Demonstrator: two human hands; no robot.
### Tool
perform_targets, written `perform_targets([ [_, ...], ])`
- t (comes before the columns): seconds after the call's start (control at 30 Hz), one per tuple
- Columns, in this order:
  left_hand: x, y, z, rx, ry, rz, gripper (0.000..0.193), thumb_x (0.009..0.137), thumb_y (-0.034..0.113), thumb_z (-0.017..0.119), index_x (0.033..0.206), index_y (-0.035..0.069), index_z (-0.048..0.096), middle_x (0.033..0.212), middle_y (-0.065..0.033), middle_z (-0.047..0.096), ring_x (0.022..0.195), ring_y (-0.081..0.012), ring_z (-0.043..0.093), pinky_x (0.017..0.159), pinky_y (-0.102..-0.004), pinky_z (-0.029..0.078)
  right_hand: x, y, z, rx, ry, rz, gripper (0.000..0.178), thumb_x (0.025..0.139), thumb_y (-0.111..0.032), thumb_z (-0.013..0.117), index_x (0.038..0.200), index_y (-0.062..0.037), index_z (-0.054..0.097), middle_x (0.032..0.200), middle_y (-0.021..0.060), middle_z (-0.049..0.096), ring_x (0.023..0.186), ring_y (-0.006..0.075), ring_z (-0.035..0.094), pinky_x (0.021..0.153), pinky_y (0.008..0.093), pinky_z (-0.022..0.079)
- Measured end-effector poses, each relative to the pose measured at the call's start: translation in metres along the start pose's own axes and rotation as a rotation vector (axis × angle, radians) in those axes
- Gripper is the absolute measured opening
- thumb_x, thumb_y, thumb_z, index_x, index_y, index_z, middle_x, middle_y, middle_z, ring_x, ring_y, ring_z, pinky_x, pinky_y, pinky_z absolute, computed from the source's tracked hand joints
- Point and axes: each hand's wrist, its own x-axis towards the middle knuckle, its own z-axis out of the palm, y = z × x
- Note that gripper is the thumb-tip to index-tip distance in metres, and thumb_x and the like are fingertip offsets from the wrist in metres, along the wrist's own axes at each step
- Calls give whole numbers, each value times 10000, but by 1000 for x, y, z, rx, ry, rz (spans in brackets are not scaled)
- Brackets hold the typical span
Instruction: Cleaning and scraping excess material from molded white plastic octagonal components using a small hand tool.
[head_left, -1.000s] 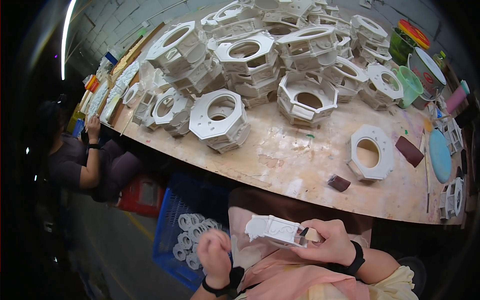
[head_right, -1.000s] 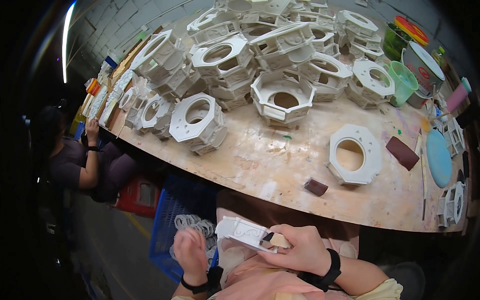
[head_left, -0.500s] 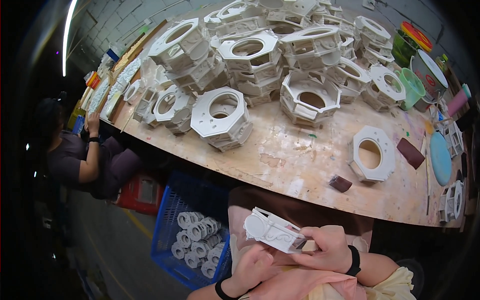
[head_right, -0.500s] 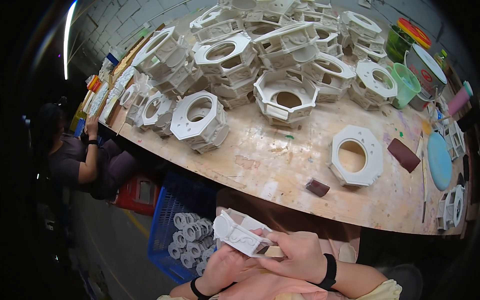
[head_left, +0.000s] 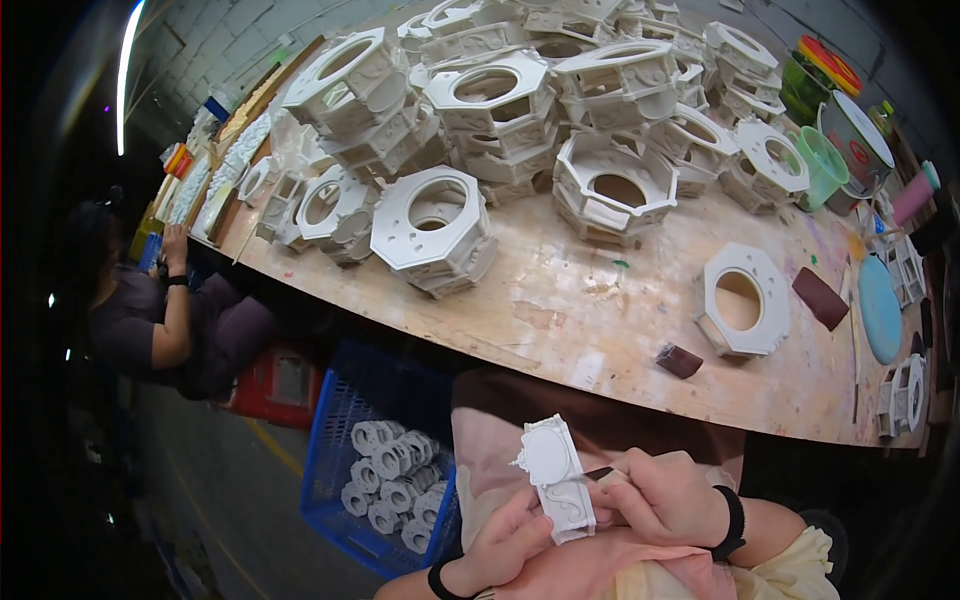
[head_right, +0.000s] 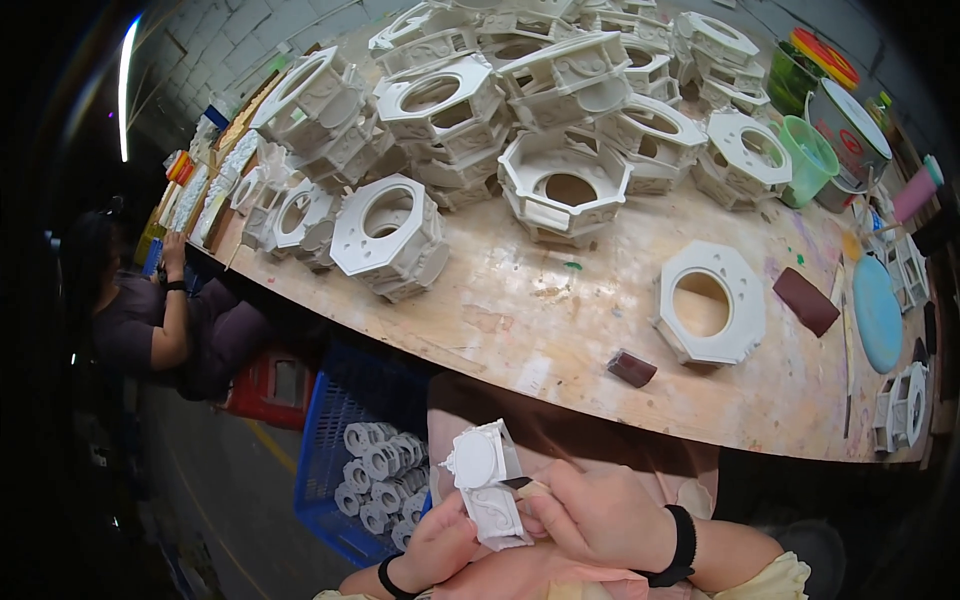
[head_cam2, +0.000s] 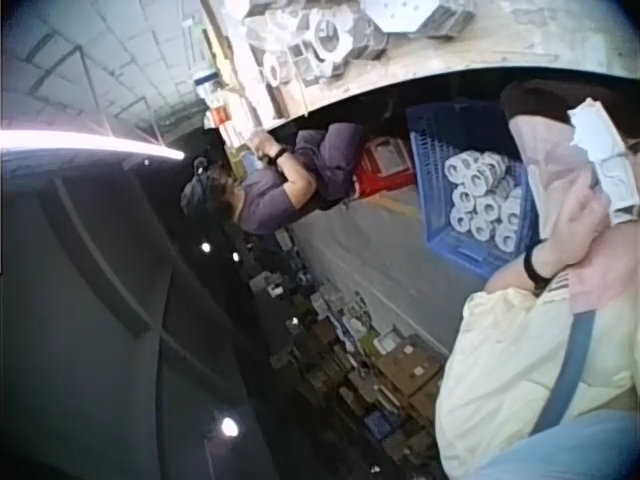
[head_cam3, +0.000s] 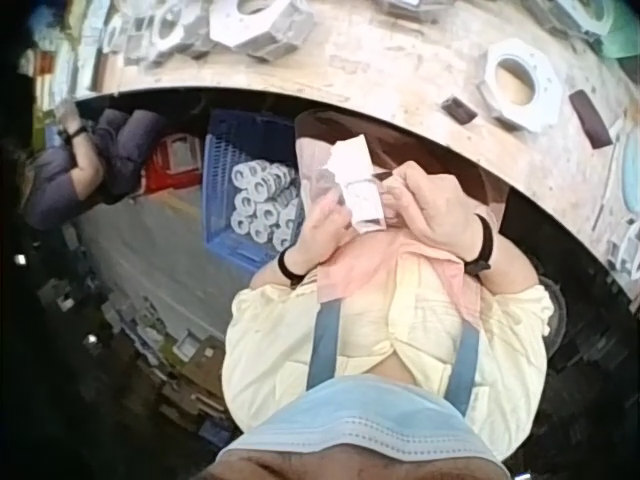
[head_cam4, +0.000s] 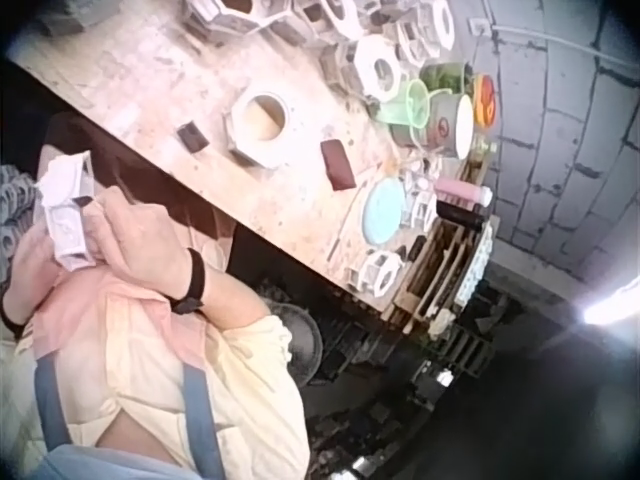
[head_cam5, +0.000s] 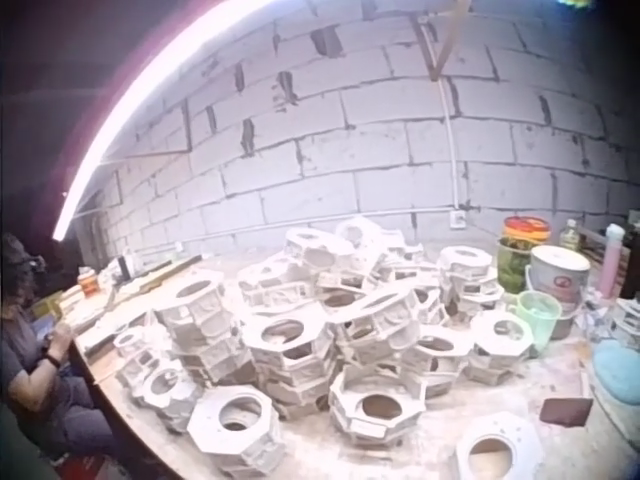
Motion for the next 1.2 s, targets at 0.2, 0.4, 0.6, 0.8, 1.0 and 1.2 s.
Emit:
perform_targets([
  [0.2, -10, -5, 0, 234, 117, -70, 487, 921, 98, 400, 1355, -48, 234, 1314, -171, 443, 1200, -244, 477, 1031, -375, 367, -1, 7, -1, -163, -56, -125, 199, 852, -198, 595, 712, -63, 553, 553, 94, 528, 468, 279, 536, 428, 358, 426],
  [0.4, -12, -9, -1, 217, 146, -89, 463, 923, 48, 377, 1354, -44, 233, 1311, -177, 444, 1213, -246, 470, 1040, -373, 361, -1, 1, -1, -191, -35, -116, 177, 857, -206, 594, 752, -65, 585, 535, 85, 517, 455, 256, 533, 425, 354, 426],
  [0.6, -5, -10, 8, 171, 136, 27, 420, 920, 111, 483, 1290, -27, 342, 1205, -137, 504, 1107, -217, 519, 939, -339, 410, -1, -3, -3, -232, -42, -116, 179, 860, -211, 591, 760, -63, 584, 559, 81, 532, 486, 248, 550, 431, 356, 432],
  [0.8, -3, -7, 5, 207, 29, 80, 466, 942, 182, 508, 1320, -24, 331, 1191, -72, 507, 1107, -139, 497, 929, -280, 411, 0, -3, -6, -284, -108, -103, 214, 872, -246, 571, 770, -59, 585, 585, 94, 556, 515, 261, 572, 442, 359, 449],
  [1.0, -1, -9, 10, 156, 27, 79, 444, 945, 210, 504, 1295, -24, 363, 1151, -75, 524, 1045, -142, 529, 897, -277, 426, 1, 0, -7, -319, -193, -76, 273, 891, -303, 535, 776, -65, 603, 611, 119, 589, 547, 287, 594, 454, 381, 468],
  [1.2, 0, -3, 10, 201, 28, 69, 425, 948, 220, 497, 1269, -36, 383, 1082, -81, 566, 961, -152, 575, 858, -283, 455, 6, 5, -15, -18, -314, -111, 246, 902, -289, 524, 767, -109, 625, 559, 58, 571, 527, 277, 577, 455, 360, 457],
])
